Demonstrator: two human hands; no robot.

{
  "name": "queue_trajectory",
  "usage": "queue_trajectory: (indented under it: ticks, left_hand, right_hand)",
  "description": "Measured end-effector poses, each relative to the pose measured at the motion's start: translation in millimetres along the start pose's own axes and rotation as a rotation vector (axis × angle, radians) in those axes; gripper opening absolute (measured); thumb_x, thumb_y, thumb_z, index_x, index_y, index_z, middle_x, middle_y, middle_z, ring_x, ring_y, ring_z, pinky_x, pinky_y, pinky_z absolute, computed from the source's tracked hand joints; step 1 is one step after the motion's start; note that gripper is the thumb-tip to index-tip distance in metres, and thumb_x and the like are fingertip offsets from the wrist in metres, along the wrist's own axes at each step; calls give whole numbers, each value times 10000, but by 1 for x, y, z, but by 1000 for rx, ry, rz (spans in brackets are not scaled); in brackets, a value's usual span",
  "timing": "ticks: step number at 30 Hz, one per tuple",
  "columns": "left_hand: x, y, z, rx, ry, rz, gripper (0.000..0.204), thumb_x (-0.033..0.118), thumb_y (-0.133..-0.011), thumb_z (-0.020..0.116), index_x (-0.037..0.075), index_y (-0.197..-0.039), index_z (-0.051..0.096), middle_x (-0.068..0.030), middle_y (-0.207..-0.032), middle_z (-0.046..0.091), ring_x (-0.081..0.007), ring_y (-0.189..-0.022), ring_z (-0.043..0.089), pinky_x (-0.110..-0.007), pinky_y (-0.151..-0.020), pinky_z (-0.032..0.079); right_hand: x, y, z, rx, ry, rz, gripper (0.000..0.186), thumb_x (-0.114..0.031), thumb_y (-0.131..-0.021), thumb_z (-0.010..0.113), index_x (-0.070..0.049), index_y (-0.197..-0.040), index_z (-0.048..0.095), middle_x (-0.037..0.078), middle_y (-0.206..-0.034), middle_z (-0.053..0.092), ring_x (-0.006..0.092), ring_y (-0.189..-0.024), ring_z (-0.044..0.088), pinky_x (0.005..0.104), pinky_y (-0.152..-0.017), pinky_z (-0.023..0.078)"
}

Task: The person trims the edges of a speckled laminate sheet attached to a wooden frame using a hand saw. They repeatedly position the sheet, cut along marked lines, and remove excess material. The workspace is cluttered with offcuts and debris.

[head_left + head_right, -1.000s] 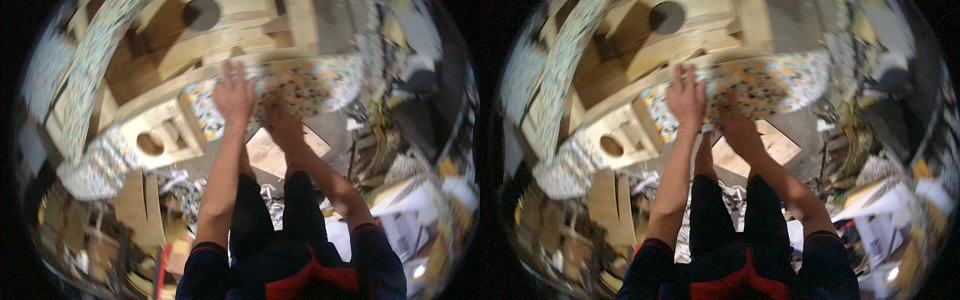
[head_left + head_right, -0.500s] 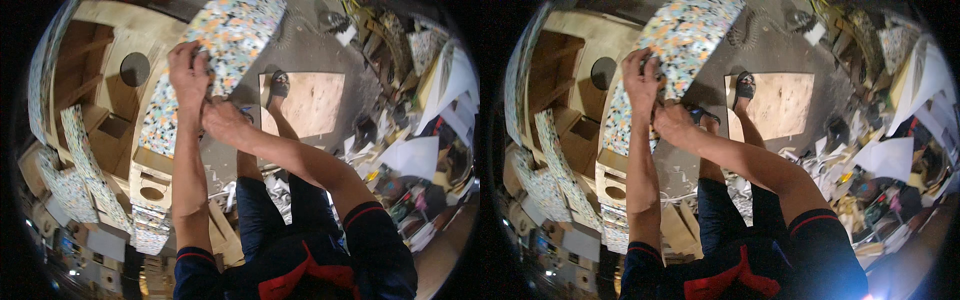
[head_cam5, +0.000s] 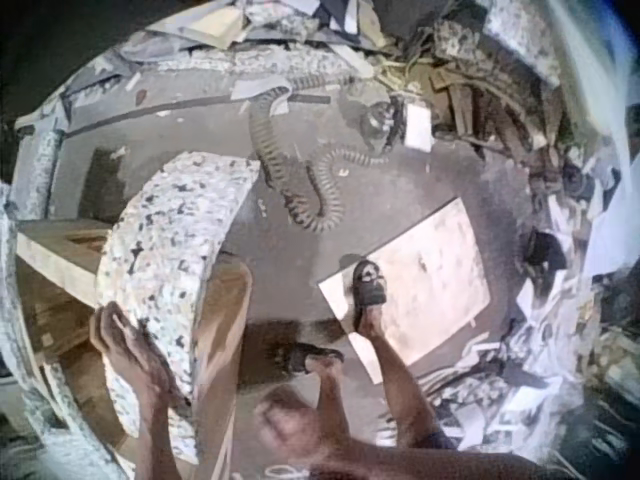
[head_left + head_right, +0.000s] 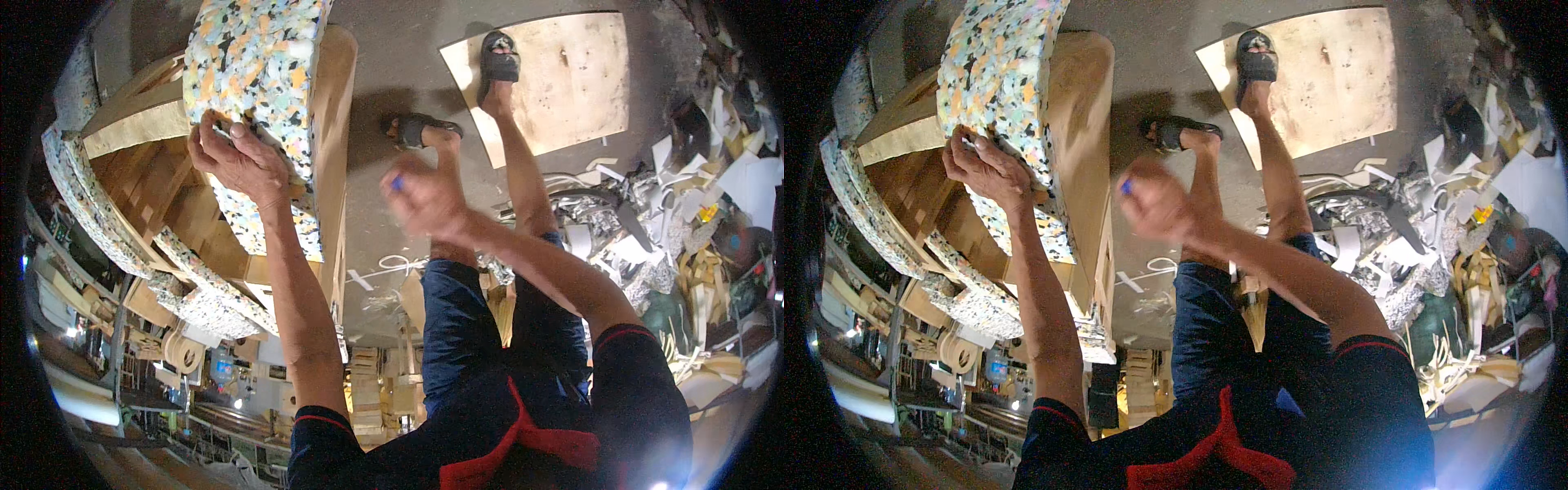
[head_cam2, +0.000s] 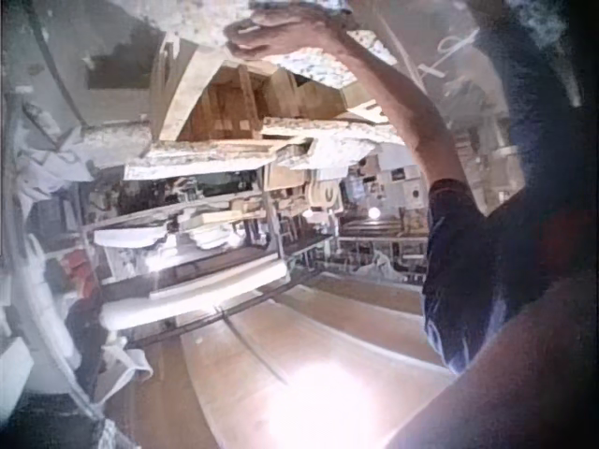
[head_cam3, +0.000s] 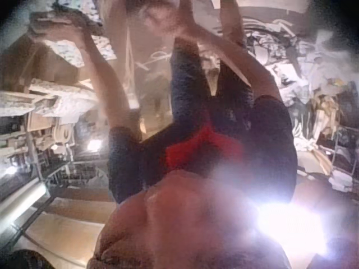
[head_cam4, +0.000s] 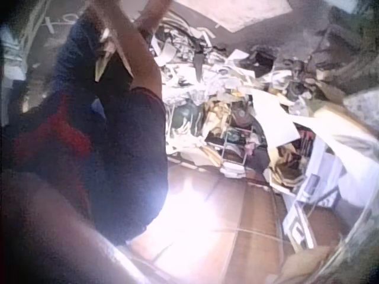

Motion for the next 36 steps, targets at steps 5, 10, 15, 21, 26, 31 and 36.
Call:
queue_trajectory:
  ticks: [5,10,15,21,26,31,36]
  left_hand:
    - [17,-4,9,-47,-108,78,509,340,-1057,451,-6,-1427,501,-296,-1465,410,-423,-1395,342,-482,-1098,355]
    - [20,-10,8,-63,-249,76,529,313,-1057,394,27,-1494,477,-280,-1532,422,-415,-1435,380,-488,-1049,365]
    - [9,-9,-8,-134,-255,-31,580,362,-1032,403,13,-1490,472,-291,-1565,372,-414,-1417,414,-472,-994,372]
    - [-4,-5,-20,-86,-215,2,711,558,-998,486,75,-1519,455,-266,-1577,376,-276,-1092,603,-368,-727,380]
    - [-17,2,-21,-92,-168,-45,709,571,-1000,476,62,-1493,487,-278,-1558,399,-308,-1133,589,-375,-755,380]
    - [-20,3,-18,-132,-148,-58,724,572,-1005,464,54,-1511,463,-288,-1555,397,-336,-1205,577,-383,-774,380]
    - [-18,1,-15,-97,-161,-34,716,566,-1009,461,54,-1509,464,-298,-1541,410,-351,-1219,573,-391,-778,386]
  right_hand:
    - [156,-53,-51,-8,-595,756,510,-548,-982,602,-49,-930,694,-45,-549,443,116,-478,411,308,-488,394]
    - [170,-155,-9,-140,-1218,759,277,-343,-974,697,-68,-993,672,-37,-725,488,74,-628,427,245,-539,342]
    - [145,-219,78,-250,-1253,935,199,-292,-971,685,-95,-989,665,-3,-792,638,96,-681,575,260,-566,467]
    - [110,-239,132,-188,-1453,1026,317,-336,-948,698,-87,-1137,644,35,-870,701,148,-738,638,298,-611,537]
    - [109,-244,149,-229,-1397,1037,264,-292,-939,702,-87,-1094,640,36,-851,686,149,-711,613,306,-596,506]
    - [113,-246,153,-259,-1357,1052,213,-248,-930,706,-88,-1051,636,36,-833,672,151,-684,589,315,-582,474]
    - [122,-253,150,-323,-1311,1039,165,-205,-920,709,-88,-1008,632,37,-814,657,152,-657,564,324,-567,443]
Point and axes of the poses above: each hand's wrist, its own y-axis away from the middle knuckle, its own z-axis out of the palm, x = y × z, the point moved 10 cm from there along -y, towards the middle knuckle
